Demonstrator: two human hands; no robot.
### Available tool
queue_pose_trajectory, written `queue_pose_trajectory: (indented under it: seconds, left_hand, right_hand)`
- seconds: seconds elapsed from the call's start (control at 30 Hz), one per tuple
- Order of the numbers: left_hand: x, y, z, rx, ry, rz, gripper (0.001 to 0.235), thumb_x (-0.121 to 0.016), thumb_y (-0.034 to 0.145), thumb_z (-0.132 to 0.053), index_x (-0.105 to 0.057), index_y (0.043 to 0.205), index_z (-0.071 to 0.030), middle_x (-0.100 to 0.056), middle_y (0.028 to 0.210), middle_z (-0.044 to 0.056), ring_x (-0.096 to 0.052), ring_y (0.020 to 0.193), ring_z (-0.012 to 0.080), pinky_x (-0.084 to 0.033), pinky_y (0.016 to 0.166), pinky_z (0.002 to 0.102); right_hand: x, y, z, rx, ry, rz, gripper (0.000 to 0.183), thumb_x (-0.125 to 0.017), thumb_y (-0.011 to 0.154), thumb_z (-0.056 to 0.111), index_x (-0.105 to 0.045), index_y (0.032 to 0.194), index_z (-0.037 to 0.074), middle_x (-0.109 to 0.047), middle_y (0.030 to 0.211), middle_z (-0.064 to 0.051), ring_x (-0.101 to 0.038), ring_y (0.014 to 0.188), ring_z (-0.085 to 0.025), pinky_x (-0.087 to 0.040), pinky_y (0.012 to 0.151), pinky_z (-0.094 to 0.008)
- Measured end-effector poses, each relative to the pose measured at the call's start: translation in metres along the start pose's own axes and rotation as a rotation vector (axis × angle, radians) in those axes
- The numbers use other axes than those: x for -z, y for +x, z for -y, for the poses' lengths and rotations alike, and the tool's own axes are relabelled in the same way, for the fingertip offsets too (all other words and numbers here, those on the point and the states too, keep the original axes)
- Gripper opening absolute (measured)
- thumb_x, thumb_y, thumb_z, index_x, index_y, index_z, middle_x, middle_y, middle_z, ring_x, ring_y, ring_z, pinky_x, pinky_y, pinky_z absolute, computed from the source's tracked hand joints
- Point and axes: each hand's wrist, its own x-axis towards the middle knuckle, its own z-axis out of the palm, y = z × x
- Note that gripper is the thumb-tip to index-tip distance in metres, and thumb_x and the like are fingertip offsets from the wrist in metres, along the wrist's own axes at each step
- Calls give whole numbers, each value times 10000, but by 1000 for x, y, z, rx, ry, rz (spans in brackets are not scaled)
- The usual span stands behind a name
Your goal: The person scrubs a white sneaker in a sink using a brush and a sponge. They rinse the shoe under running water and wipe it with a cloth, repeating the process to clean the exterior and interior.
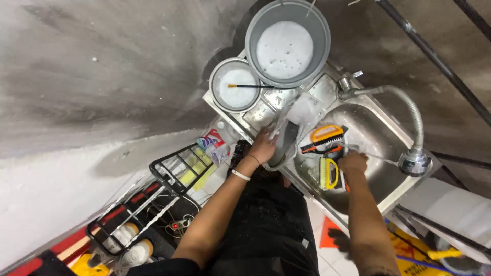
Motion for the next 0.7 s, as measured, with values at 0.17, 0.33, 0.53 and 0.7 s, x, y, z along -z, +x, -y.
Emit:
queue_pose_trajectory:
  seconds: [0.17, 0.33, 0.53, 0.7]
  left_hand:
    - [32, -42, -88, -88, 59, -46, 414, -396, 870, -132, -414, 1199, 118, -467, 1165, 318, -442, 1111, 404, -346, 983, 446]
    - [18, -50, -81, -87, 368, -247, 526, -486, 841, -239, -330, 1275, 13, -434, 1142, 247, -504, 1028, 388, -470, 859, 448]
    - [-4, -54, -91, -35, 412, -216, 688, -536, 808, -387, -288, 1323, -3, -309, 1259, 303, -407, 1149, 414, -387, 961, 471]
    - [2, -63, -116, -70, 289, -181, 603, -465, 842, -194, -207, 1347, 12, -235, 1270, 360, -319, 1174, 518, -304, 1014, 512]
  right_hand:
    - [0, -33, -38, 128, 97, -284, 321, -517, 795, 224, -667, 1023, 55, -457, 1086, -304, -495, 983, -444, -494, 745, -480]
    - [30, -86, -42, 304, 364, -699, 125, -555, 823, 81, -652, 895, 115, -457, 923, -108, -554, 838, -341, -477, 746, -366]
    - [53, -56, -10, 350, 91, -716, 133, -575, 744, 168, -648, 790, 68, -557, 717, -121, -608, 748, -306, -508, 664, -392]
    - [43, -14, 20, 128, -30, -116, 388, -443, 798, 264, -655, 983, -3, -655, 968, -195, -609, 949, -360, -483, 763, -452]
